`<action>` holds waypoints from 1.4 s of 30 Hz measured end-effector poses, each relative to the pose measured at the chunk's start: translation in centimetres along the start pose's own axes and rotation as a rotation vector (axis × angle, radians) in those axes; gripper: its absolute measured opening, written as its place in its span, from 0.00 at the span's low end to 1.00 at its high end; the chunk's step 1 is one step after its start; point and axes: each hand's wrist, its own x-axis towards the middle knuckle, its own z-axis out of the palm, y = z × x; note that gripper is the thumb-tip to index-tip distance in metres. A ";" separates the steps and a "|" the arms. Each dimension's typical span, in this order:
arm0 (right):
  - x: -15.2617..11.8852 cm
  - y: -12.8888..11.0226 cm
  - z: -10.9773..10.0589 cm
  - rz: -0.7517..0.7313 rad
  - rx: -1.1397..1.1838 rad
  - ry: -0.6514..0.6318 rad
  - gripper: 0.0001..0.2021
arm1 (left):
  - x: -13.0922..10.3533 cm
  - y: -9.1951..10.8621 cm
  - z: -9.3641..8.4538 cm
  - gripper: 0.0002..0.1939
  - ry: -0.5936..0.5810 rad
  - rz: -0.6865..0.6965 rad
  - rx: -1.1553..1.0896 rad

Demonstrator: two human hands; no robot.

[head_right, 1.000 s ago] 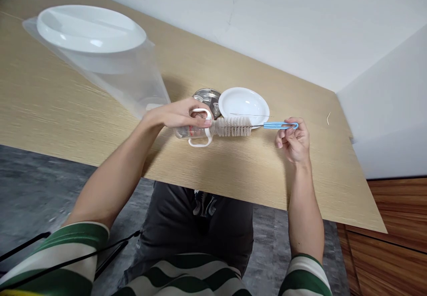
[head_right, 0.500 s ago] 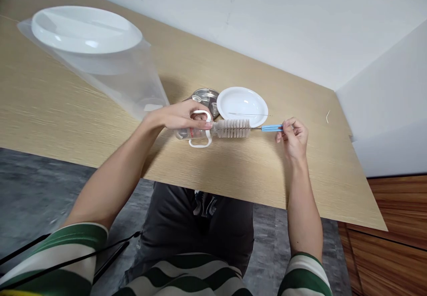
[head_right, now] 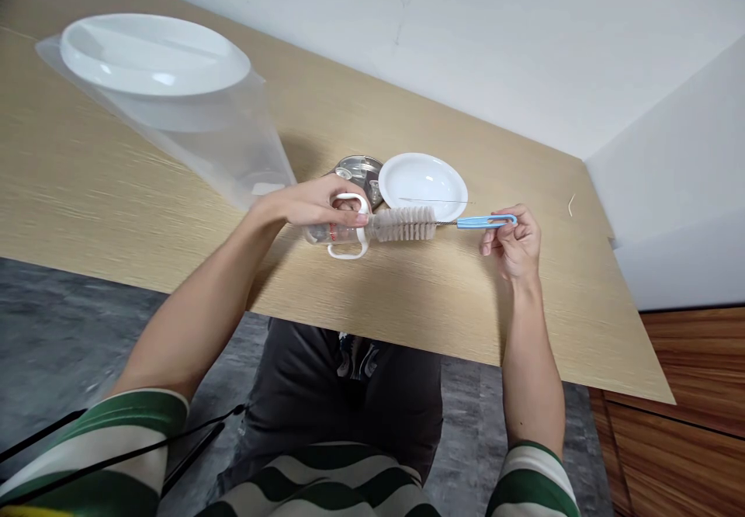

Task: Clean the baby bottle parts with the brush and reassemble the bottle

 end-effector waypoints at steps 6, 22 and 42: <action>0.2 0.4 0.4 0.012 0.000 0.070 0.28 | 0.1 -0.2 -0.1 0.25 0.001 0.009 0.012; 0.0 0.2 0.3 0.001 -0.084 0.081 0.22 | 0.0 0.1 -0.1 0.25 0.028 0.024 0.014; 0.1 0.3 0.1 -0.001 -0.065 0.061 0.20 | 0.2 -0.1 -0.2 0.24 0.062 0.034 0.095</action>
